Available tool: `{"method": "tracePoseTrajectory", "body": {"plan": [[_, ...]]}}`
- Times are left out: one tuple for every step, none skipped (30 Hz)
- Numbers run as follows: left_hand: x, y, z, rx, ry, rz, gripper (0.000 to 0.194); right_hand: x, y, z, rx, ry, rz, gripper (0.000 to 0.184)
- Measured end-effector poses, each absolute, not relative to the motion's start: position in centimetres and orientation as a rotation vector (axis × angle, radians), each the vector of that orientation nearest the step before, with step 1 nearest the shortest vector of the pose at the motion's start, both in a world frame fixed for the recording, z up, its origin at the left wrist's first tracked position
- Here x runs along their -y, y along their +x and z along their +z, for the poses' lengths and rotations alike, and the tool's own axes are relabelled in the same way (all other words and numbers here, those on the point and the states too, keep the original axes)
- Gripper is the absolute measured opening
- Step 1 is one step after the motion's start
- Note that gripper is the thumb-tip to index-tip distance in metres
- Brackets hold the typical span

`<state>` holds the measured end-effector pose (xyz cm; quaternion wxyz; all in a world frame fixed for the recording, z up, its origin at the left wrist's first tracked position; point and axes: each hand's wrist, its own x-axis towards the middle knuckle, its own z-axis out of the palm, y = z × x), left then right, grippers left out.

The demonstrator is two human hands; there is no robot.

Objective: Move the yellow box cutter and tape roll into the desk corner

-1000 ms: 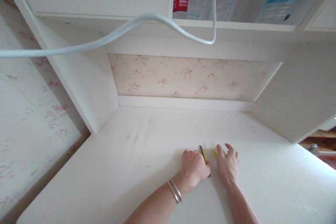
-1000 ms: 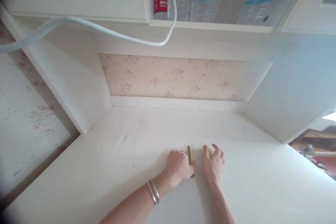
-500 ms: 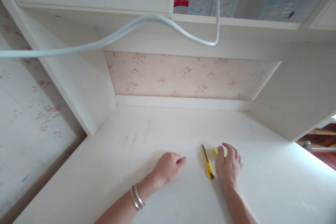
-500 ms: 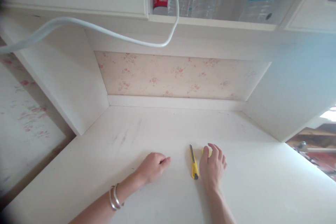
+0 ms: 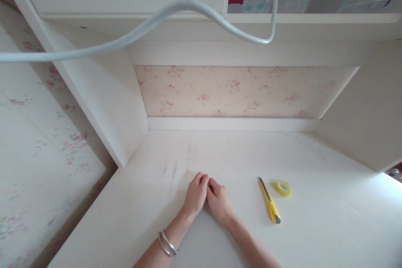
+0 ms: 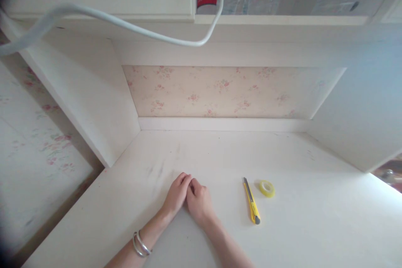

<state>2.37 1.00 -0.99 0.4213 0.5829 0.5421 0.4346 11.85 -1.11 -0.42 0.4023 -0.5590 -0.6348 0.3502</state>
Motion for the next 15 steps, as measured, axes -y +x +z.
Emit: {"method": "tracePoseTrajectory", "body": {"plan": [[-0.93,2.36,-0.95,-1.353,1.480,1.071,0.027,1.24,12.11,-0.47,1.602,-1.387,0.890,0.023],[-0.84,2.36,-0.87,-1.346,1.499,1.060,0.027,1.42,12.36,-0.50,1.605,-1.363,0.894,0.023],[-0.75,2.37,-0.77,-1.337,1.513,1.053,0.028,1.58,12.57,-0.50,1.610,-1.342,0.898,0.022],[-0.68,2.40,-0.66,-1.328,1.522,1.049,0.028,1.72,12.72,-0.49,1.616,-1.328,0.900,0.022],[-0.62,2.42,-0.57,-1.322,1.526,1.047,0.028,1.80,12.80,-0.48,1.621,-1.320,0.901,0.022],[-0.59,2.43,-0.50,-1.321,1.527,1.047,0.028,1.84,12.83,-0.46,1.623,-1.319,0.901,0.022],[-0.58,2.43,-0.45,-1.323,1.526,1.047,0.028,1.84,12.81,-0.44,1.624,-1.322,0.900,0.022],[-0.59,2.42,-0.44,-1.325,1.527,1.045,0.028,1.81,12.78,-0.42,1.625,-1.325,0.900,0.022],[-0.61,2.40,-0.44,-1.327,1.527,1.042,0.028,1.77,12.75,-0.41,1.626,-1.328,0.899,0.021],[-0.62,2.37,-0.46,-1.328,1.528,1.039,0.028,1.74,12.72,-0.39,1.626,-1.328,0.899,0.021],[-0.64,2.35,-0.48,-1.327,1.530,1.035,0.028,1.72,12.71,-0.36,1.626,-1.326,0.902,0.020],[-0.65,2.34,-0.50,-1.327,1.531,1.031,0.028,1.73,12.70,-0.33,1.627,-1.322,0.903,0.020],[-0.66,2.33,-0.52,-1.330,1.533,1.028,0.028,1.75,12.70,-0.30,1.628,-1.318,0.904,0.020],[-0.67,2.33,-0.54,-1.333,1.536,1.027,0.028,1.79,12.70,-0.25,1.629,-1.316,0.902,0.020],[-0.67,2.34,-0.55,-1.336,1.539,1.025,0.029,1.84,12.70,-0.20,1.631,-1.315,0.898,0.021]]}}
